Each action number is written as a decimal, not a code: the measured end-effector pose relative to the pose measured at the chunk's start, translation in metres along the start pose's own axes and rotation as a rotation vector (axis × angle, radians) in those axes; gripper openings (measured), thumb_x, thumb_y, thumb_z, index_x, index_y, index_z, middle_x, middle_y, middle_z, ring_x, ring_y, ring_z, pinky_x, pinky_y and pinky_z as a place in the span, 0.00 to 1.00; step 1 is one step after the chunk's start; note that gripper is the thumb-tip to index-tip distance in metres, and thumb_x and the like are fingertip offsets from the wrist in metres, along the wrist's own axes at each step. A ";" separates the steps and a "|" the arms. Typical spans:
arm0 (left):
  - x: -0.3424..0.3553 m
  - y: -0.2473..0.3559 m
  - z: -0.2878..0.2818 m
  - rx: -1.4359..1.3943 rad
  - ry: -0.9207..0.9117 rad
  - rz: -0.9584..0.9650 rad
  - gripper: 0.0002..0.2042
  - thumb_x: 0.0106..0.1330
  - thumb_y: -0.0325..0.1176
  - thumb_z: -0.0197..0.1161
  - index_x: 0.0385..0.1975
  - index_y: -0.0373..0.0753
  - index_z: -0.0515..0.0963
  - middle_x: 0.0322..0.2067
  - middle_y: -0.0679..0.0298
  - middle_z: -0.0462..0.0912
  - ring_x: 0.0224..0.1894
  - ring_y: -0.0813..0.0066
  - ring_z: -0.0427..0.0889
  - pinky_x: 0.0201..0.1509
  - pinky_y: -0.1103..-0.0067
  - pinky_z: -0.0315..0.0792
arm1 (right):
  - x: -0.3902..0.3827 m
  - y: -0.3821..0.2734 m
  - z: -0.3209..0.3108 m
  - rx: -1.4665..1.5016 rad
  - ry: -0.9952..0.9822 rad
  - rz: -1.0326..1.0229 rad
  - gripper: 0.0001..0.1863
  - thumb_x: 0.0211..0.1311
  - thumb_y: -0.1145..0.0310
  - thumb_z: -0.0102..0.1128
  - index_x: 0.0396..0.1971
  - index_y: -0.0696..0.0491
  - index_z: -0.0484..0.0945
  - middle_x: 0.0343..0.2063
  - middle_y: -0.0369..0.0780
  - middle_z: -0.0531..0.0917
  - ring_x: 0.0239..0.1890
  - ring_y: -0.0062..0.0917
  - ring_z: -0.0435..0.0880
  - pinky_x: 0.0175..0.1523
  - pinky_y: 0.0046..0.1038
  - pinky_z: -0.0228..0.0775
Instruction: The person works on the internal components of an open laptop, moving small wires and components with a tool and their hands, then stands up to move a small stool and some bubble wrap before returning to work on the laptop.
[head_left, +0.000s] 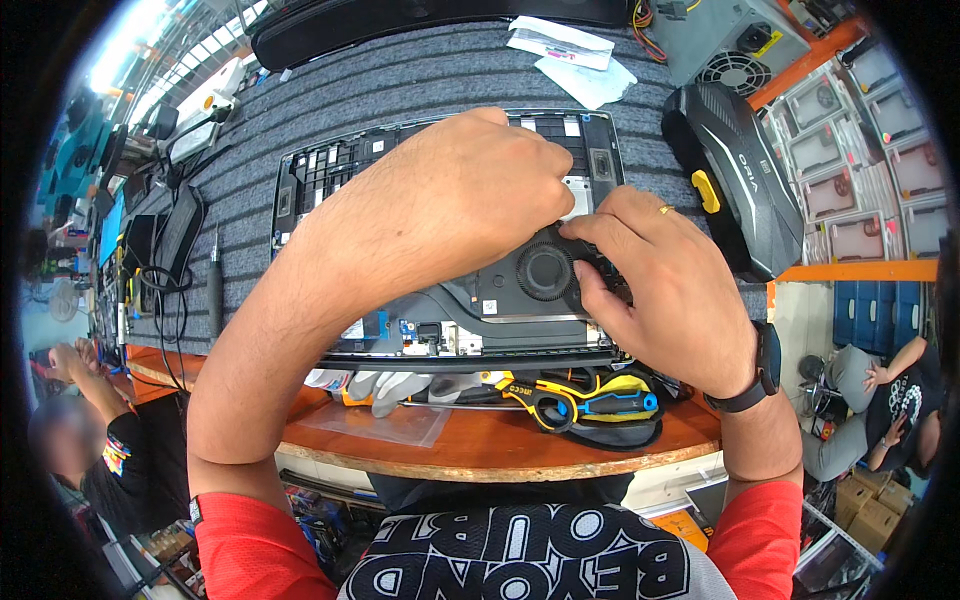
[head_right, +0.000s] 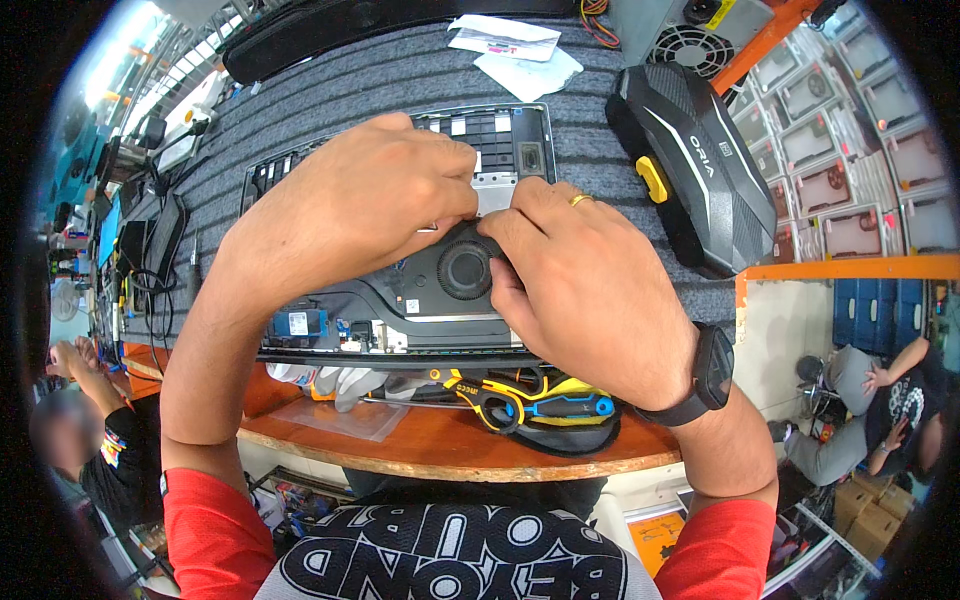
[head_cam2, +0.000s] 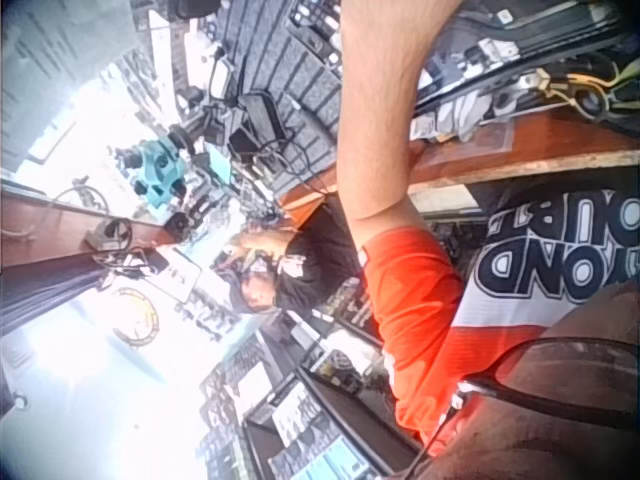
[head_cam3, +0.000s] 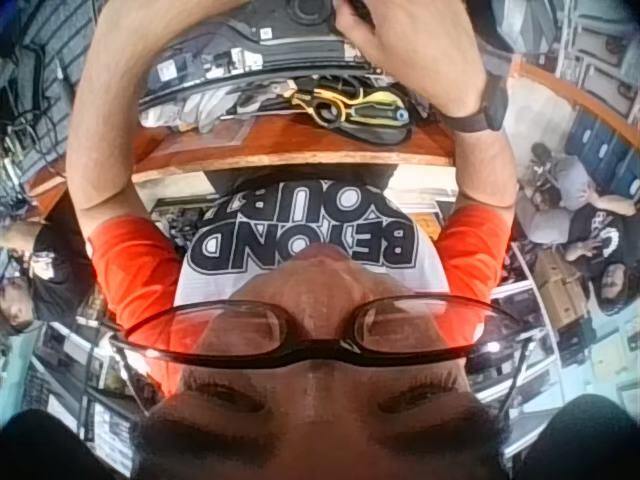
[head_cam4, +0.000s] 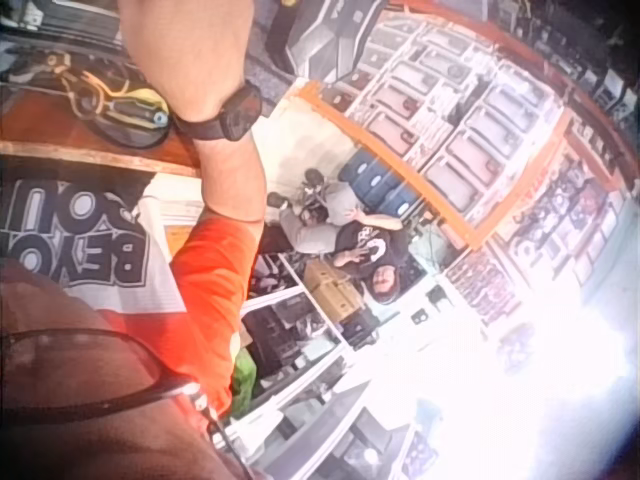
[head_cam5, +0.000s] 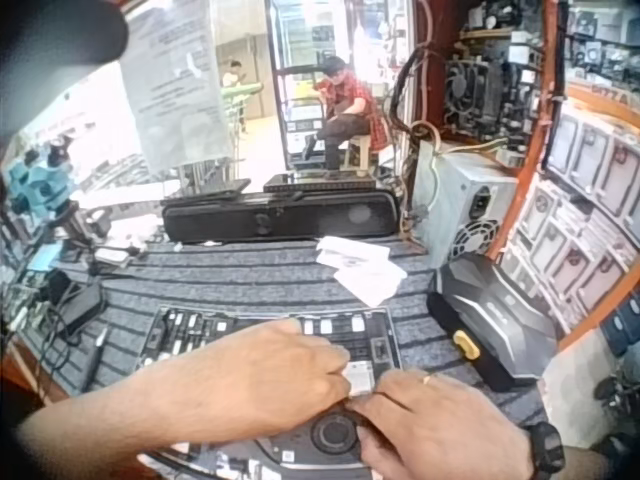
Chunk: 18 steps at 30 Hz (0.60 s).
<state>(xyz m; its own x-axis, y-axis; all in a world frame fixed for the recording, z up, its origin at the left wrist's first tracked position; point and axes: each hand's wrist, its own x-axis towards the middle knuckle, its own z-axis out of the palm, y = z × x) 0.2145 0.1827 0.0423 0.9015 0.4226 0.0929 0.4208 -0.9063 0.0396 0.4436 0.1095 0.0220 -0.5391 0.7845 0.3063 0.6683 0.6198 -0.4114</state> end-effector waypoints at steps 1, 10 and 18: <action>-0.001 0.000 0.000 -0.002 0.005 0.000 0.04 0.67 0.32 0.66 0.36 0.42 0.86 0.35 0.65 0.81 0.45 0.64 0.84 0.52 0.66 0.73 | 0.000 0.000 0.000 0.001 -0.004 -0.002 0.15 0.60 0.73 0.69 0.47 0.56 0.83 0.40 0.44 0.82 0.43 0.44 0.84 0.47 0.42 0.77; -0.007 -0.001 0.001 -0.048 0.066 -0.011 0.05 0.64 0.32 0.69 0.35 0.40 0.84 0.36 0.63 0.81 0.45 0.62 0.84 0.51 0.66 0.73 | 0.001 0.002 -0.005 0.084 0.032 0.048 0.13 0.61 0.75 0.67 0.46 0.56 0.82 0.41 0.45 0.80 0.43 0.45 0.84 0.48 0.41 0.77; -0.008 0.001 -0.001 -0.116 0.052 -0.045 0.06 0.62 0.32 0.70 0.36 0.39 0.85 0.36 0.63 0.81 0.45 0.61 0.83 0.49 0.65 0.72 | 0.000 0.007 -0.007 0.034 0.013 0.031 0.11 0.60 0.75 0.66 0.42 0.58 0.82 0.40 0.46 0.80 0.42 0.44 0.83 0.48 0.42 0.77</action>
<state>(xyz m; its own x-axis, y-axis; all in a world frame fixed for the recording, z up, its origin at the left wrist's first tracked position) 0.2079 0.1785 0.0422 0.8743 0.4647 0.1400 0.4433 -0.8821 0.1595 0.4518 0.1137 0.0257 -0.5117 0.8037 0.3037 0.6668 0.5944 -0.4496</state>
